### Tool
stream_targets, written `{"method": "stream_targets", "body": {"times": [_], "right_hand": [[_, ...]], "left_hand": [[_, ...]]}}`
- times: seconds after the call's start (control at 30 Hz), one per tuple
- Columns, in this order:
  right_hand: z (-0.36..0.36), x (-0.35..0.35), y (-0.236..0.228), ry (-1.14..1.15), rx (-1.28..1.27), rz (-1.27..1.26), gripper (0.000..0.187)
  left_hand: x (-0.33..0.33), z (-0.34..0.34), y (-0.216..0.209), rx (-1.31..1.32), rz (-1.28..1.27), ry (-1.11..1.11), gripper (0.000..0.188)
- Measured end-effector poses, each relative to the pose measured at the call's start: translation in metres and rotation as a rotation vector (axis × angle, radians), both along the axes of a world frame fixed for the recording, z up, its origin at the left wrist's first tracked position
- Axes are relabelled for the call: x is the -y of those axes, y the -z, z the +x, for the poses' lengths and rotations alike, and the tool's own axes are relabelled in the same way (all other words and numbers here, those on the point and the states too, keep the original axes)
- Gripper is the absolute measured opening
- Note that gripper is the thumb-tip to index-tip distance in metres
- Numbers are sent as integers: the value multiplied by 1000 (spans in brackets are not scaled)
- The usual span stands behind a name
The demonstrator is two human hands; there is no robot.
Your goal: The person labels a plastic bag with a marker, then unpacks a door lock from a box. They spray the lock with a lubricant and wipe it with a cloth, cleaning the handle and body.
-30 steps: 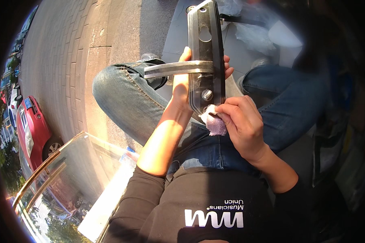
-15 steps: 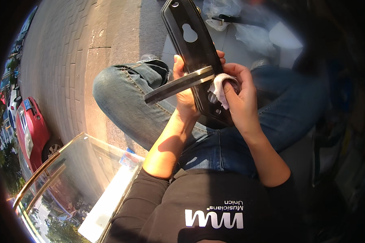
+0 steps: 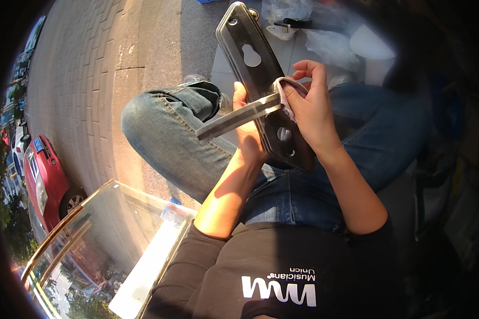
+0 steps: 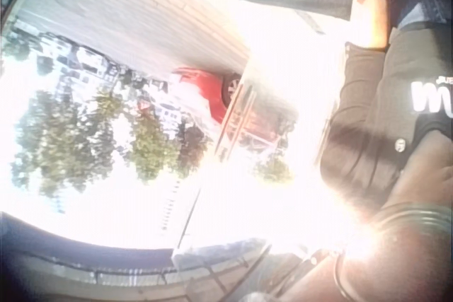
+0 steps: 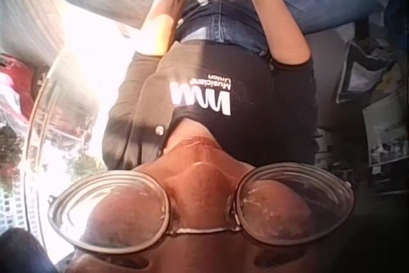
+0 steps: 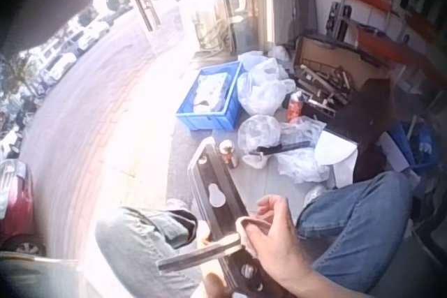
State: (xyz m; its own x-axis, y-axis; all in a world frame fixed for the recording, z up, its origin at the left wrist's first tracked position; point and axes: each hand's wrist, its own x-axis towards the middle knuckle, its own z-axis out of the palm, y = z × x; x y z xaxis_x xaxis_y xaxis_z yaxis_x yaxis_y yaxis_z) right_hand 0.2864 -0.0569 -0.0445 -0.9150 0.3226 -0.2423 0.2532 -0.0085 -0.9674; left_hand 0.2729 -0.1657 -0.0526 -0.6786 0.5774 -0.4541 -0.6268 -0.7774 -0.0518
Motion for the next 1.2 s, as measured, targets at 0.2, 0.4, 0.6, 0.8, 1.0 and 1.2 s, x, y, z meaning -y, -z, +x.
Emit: {"method": "stream_targets", "body": {"times": [0.2, 0.4, 0.6, 0.8, 1.0, 1.2], "right_hand": [[42, 4, -5, -30, 126, 57, 41], [-3, -4, 21, -13, 0, 224, 41], [66, 3, 10, -30, 95, -145, 35], [74, -6, 25, 14, 60, -728, 20], [12, -67, 17, -394, -244, -855, 24], [-68, -137, -38, -937, -79, -350, 21]], "left_hand": [[-5, -2, 9, -147, -161, -36, 67], [-4, 4, 13, -157, -5, -45, 63], [8, -13, 30, -305, -101, -80, 64], [1, -23, 5, -592, -73, -231, 78], [7, -23, -92, -729, -126, -76, 108], [51, -47, -93, -369, -45, 634, 98]]}}
